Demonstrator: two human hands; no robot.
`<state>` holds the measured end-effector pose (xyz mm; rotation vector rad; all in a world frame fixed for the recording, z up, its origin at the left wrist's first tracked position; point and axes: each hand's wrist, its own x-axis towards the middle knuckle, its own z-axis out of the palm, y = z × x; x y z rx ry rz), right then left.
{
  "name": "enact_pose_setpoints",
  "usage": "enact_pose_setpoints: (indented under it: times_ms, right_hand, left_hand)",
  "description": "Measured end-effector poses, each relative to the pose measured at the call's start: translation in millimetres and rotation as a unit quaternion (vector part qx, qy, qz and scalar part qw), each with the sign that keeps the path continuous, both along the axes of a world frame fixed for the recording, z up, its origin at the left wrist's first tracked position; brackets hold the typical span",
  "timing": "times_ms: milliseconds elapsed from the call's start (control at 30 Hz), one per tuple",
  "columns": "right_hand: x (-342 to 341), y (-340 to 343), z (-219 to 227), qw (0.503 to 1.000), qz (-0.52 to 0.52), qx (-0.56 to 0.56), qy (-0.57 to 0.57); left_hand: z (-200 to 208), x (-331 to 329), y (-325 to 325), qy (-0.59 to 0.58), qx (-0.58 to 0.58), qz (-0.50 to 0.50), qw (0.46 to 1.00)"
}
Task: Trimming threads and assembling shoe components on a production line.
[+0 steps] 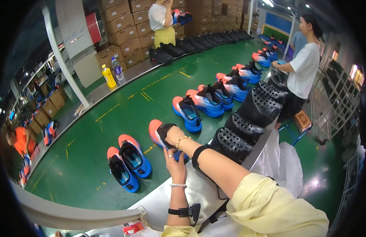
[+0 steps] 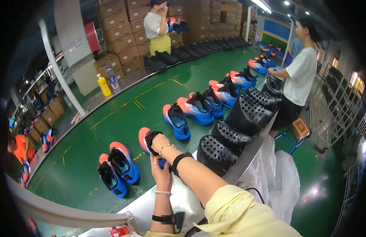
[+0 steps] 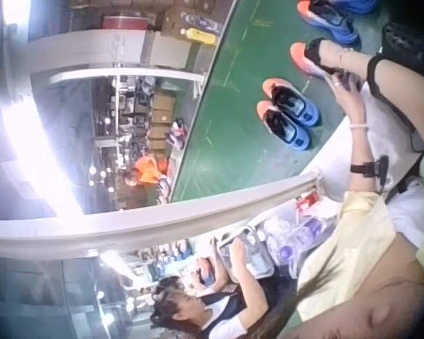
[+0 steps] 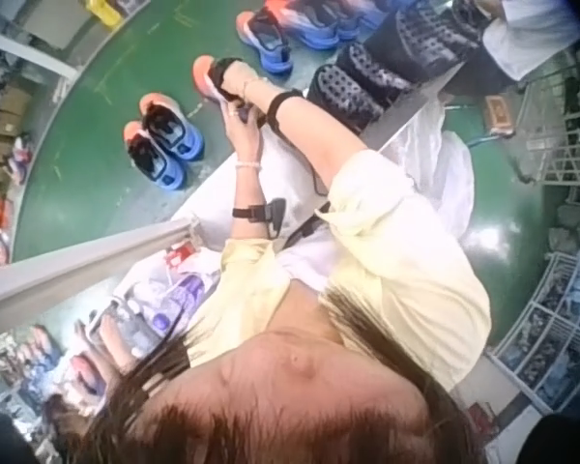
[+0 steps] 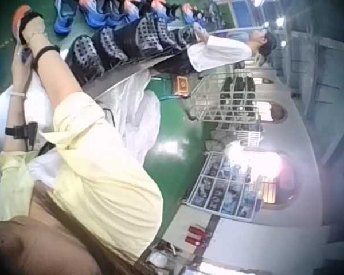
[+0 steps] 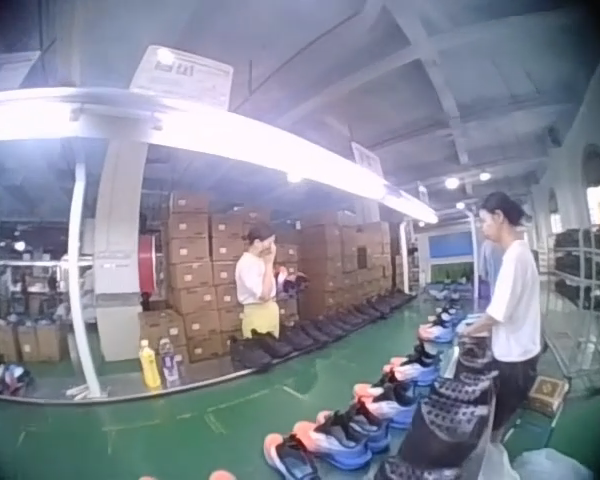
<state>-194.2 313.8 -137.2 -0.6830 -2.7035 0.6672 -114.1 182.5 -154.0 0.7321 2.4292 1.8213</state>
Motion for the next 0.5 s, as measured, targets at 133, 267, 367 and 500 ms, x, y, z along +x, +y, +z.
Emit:
enact_pose_setpoints:
  times_ms: [133, 267, 367, 500]
  right_hand:
    - [49, -38, 48, 0.992, 0.102, -0.072, -0.022]
    - [189, -26, 151, 0.943, 0.297, -0.136, 0.066]
    - [282, 24, 220, 0.951, 0.266, -0.09, 0.13]
    - [340, 108, 252, 0.956, 0.101, -0.014, 0.274]
  left_hand:
    - [-22, -26, -26, -0.054, 0.098, -0.063, 0.992]
    - [-27, -63, -52, -0.146, 0.115, -0.171, 0.968]
    - [11, -78, -40, -0.166, 0.054, -0.057, 0.983]
    - [31, -121, -28, 0.023, -0.158, -0.013, 0.987]
